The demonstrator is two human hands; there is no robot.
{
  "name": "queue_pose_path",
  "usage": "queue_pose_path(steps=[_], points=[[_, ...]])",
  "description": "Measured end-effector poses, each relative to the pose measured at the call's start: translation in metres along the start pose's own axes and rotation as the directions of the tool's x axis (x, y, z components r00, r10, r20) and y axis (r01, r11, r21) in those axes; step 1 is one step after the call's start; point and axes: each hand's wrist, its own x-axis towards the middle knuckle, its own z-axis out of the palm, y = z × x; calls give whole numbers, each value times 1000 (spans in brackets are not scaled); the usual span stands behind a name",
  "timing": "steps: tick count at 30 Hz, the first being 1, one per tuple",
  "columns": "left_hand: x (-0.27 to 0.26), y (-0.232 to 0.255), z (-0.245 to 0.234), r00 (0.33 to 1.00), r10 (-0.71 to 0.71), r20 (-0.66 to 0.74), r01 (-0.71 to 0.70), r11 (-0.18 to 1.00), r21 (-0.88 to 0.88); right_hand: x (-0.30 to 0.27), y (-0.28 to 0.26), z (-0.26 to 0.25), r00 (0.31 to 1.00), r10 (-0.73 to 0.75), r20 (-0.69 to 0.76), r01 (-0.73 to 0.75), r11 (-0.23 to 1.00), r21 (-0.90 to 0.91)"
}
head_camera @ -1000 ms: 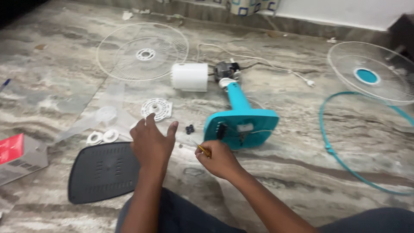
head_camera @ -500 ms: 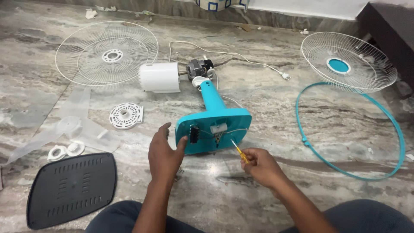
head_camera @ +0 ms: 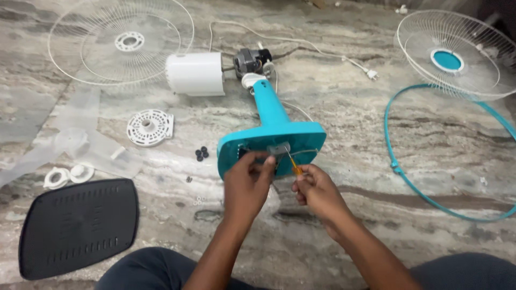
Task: The person disassembles a teal and black fan base using a screwdriver, removes the back cover, and adjusts internal wiring and components. The fan parts are laid out on the floor during the process.
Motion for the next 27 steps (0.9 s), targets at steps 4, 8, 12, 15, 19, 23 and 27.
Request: queue_pose_path(steps=[4,8,12,15,19,23,27], points=[[14,-7,22,982,-143,125,161,977,-140,8,5,-3,1000,14,0,-14,998,65],[20,-17,28,981,-177,84,183,981,-66,3,3,-5,999,10,-42,-7,997,76],[9,-18,26,1000,-11,-7,12,998,67,-7,-15,0,989,86,-124,-84,996,15],[7,-18,29,996,73,-56,-69,996,56,-10,-23,2,991,75,-110,-73,997,14],[6,-21,30,997,66,-44,-65,998,17,-9,-18,3,997,24,-68,-22,999,24],[8,-21,29,983,-151,103,169,966,-195,-9,-12,3,997,-9,-72,11,1000,28],[14,-25,27,949,-245,199,290,926,-241,-12,-12,3,994,12,-110,-5,998,62]])
